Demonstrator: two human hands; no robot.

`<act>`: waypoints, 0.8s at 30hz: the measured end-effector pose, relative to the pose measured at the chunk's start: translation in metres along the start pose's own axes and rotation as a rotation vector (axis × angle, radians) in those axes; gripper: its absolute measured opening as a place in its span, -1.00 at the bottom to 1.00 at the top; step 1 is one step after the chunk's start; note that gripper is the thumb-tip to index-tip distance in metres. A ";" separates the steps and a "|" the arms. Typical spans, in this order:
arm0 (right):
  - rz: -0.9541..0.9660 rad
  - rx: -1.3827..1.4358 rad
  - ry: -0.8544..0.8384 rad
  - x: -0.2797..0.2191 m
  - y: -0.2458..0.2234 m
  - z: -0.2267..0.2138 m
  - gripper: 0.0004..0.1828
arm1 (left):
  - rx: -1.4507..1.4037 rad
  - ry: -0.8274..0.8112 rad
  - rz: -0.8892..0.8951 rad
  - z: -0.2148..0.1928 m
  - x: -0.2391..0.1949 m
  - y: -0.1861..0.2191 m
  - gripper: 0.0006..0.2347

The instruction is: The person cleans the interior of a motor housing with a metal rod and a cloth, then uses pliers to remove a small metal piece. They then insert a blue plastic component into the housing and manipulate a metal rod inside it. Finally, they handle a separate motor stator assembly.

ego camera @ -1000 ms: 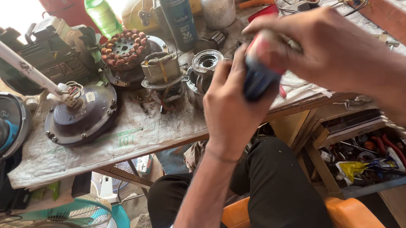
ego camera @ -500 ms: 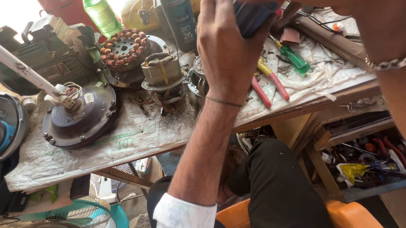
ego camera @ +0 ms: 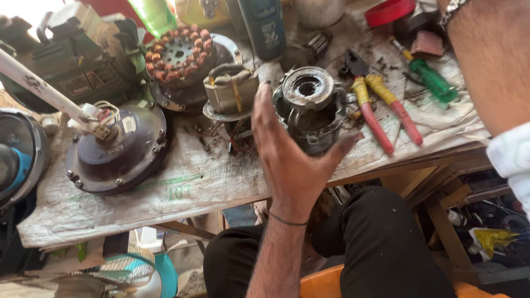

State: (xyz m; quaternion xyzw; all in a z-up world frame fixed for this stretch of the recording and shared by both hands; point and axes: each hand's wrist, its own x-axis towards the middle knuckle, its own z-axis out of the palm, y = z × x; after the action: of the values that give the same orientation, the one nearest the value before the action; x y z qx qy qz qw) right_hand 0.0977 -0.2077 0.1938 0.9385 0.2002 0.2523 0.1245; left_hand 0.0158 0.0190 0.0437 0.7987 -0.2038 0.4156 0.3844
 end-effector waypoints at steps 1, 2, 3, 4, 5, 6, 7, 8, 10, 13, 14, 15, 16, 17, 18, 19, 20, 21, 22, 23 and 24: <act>0.043 0.003 -0.078 0.001 -0.003 0.007 -0.55 | 0.021 -0.018 -0.002 0.002 0.000 -0.001 0.06; 0.081 0.004 -0.145 0.001 -0.005 0.013 -0.54 | 0.042 -0.037 -0.004 0.004 0.000 -0.002 0.05; 0.123 0.003 -0.198 0.003 -0.005 0.016 -0.52 | 0.030 -0.055 -0.018 0.002 0.001 -0.002 0.01; 0.161 -0.003 -0.242 0.005 -0.004 0.019 -0.51 | 0.019 -0.073 -0.031 -0.001 0.000 0.000 -0.02; 0.185 -0.006 -0.282 0.006 -0.003 0.021 -0.49 | 0.007 -0.091 -0.048 -0.002 0.001 0.000 -0.05; 0.209 -0.005 -0.321 0.007 -0.003 0.025 -0.48 | -0.012 -0.094 -0.032 -0.001 0.003 -0.002 -0.06; 0.220 -0.003 -0.365 0.006 -0.006 0.030 -0.46 | -0.028 -0.104 -0.030 -0.001 0.000 -0.002 -0.06; 0.226 0.002 -0.403 0.005 -0.010 0.034 -0.44 | -0.044 -0.113 -0.028 -0.001 -0.003 -0.002 -0.07; 0.246 0.005 -0.462 0.001 -0.014 0.040 -0.41 | -0.055 -0.107 -0.048 -0.001 -0.006 -0.003 -0.07; 0.276 -0.004 -0.517 -0.004 -0.014 0.040 -0.37 | -0.134 -0.076 -0.057 -0.002 -0.003 -0.005 -0.08; 0.287 -0.010 -0.535 -0.007 -0.013 0.039 -0.35 | -0.171 -0.063 -0.059 -0.003 -0.003 -0.005 -0.09; 0.294 -0.015 -0.552 -0.010 -0.014 0.037 -0.33 | -0.193 -0.044 -0.059 -0.006 -0.003 -0.005 -0.10; 0.294 -0.021 -0.570 -0.013 -0.014 0.036 -0.32 | -0.216 -0.025 -0.059 -0.009 -0.004 -0.005 -0.11; 0.295 -0.026 -0.591 -0.017 -0.015 0.035 -0.30 | -0.238 -0.007 -0.063 -0.011 -0.005 -0.004 -0.12; 0.288 -0.027 -0.619 -0.021 -0.016 0.033 -0.29 | -0.249 0.001 -0.058 -0.012 -0.006 -0.005 -0.13; 0.288 -0.028 -0.648 -0.026 -0.021 0.033 -0.27 | -0.264 0.008 -0.054 -0.012 -0.005 -0.006 -0.14; 0.281 -0.028 -0.680 -0.032 -0.026 0.032 -0.26 | -0.279 0.015 -0.050 -0.013 -0.006 -0.006 -0.15; 0.280 -0.029 -0.707 -0.036 -0.030 0.029 -0.24 | -0.283 0.021 -0.054 -0.013 -0.006 -0.006 -0.15; 0.282 -0.025 -0.733 -0.040 -0.036 0.028 -0.22 | -0.286 0.026 -0.059 -0.014 -0.005 -0.006 -0.16; 0.287 -0.011 -0.755 -0.047 -0.043 0.026 -0.21 | -0.289 0.026 -0.066 -0.016 -0.007 -0.006 -0.17; 0.312 0.021 -0.773 -0.053 -0.050 0.024 -0.29 | -0.297 0.012 -0.064 -0.016 -0.008 -0.006 -0.18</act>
State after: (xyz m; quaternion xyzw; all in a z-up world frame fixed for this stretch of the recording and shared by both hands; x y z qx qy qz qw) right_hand 0.0525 -0.1895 0.1348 0.9844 -0.0032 -0.1050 0.1414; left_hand 0.0069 0.0352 0.0406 0.7367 -0.2352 0.3733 0.5124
